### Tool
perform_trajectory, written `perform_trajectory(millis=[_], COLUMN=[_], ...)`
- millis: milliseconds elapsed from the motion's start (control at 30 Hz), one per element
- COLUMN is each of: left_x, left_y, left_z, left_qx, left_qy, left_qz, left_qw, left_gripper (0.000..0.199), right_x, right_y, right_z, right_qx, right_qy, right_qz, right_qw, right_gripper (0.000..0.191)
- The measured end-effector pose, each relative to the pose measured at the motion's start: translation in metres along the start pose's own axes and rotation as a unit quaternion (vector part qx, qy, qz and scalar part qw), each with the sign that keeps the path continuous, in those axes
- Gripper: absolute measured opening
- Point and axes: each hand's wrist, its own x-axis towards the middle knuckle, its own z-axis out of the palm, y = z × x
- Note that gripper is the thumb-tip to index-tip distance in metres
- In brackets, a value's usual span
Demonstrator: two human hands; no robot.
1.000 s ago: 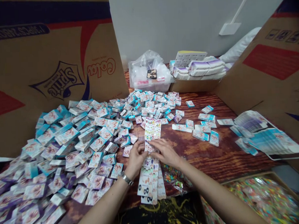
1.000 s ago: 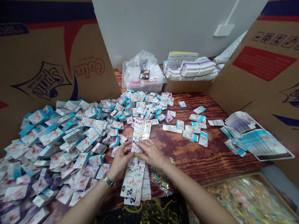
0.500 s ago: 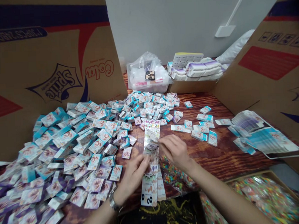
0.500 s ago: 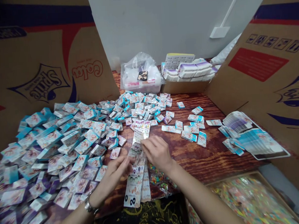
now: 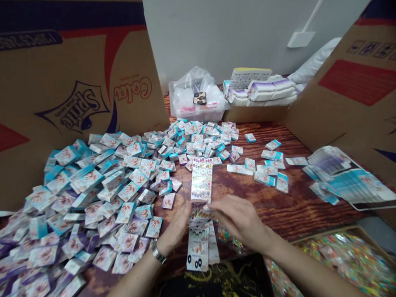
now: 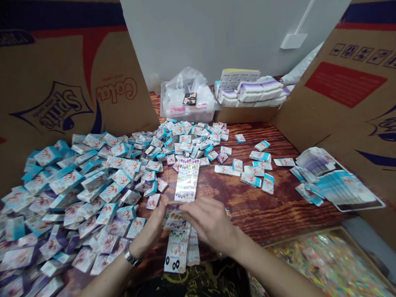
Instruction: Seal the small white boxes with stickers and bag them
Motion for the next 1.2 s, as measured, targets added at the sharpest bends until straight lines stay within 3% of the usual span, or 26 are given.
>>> perform_trajectory(millis=[100, 233, 333, 433, 533, 633, 700, 800, 967, 1100, 1200], left_x=[-0.006, -0.007, -0.006, -0.005, -0.005, -0.004, -0.003, -0.002, -0.001, 0.005, 0.010], left_y=[0.002, -0.001, -0.009, -0.014, -0.012, -0.007, -0.005, -0.005, -0.011, -0.024, -0.028], left_z=[-0.004, 0.001, 0.008, 0.013, 0.014, 0.013, 0.014, 0.018, 0.021, 0.024, 0.028], left_qx=[0.145, 0.184, 0.024, -0.181, -0.289, -0.317, -0.293, -0.223, -0.095, 0.060, 0.069], left_qy=[-0.105, -0.109, -0.058, -0.009, -0.039, -0.066, -0.029, 0.025, 0.000, 0.016, 0.041], left_qz=[0.050, 0.006, -0.052, -0.097, -0.118, -0.129, -0.121, -0.102, -0.045, 0.021, 0.023], left_qw=[0.983, 0.977, 0.997, 0.979, 0.949, 0.937, 0.948, 0.969, 0.994, 0.998, 0.997], left_gripper=[0.047, 0.037, 0.032, 0.023, 0.028, 0.025, 0.021, 0.024, 0.032, 0.030, 0.038], right_x=[0.012, 0.016, 0.007, -0.005, -0.015, -0.019, -0.019, -0.017, -0.021, -0.029, -0.027], right_y=[0.016, 0.026, 0.019, 0.006, -0.002, -0.001, 0.003, 0.008, 0.013, 0.028, 0.069], right_z=[0.004, 0.014, 0.019, 0.024, 0.030, 0.034, 0.034, 0.031, 0.029, 0.031, 0.018], right_qx=[0.004, -0.007, -0.057, -0.130, -0.193, -0.195, -0.157, -0.039, 0.061, 0.061, 0.006], right_qy=[0.025, 0.044, 0.060, 0.012, -0.032, -0.023, -0.022, -0.048, -0.034, -0.067, -0.091], right_qz=[0.063, 0.086, 0.019, -0.080, -0.101, -0.101, -0.074, 0.024, 0.203, 0.184, 0.167], right_qw=[0.998, 0.995, 0.996, 0.988, 0.975, 0.975, 0.985, 0.998, 0.977, 0.979, 0.982], right_gripper=[0.015, 0.015, 0.020, 0.026, 0.028, 0.027, 0.025, 0.023, 0.025, 0.021, 0.016])
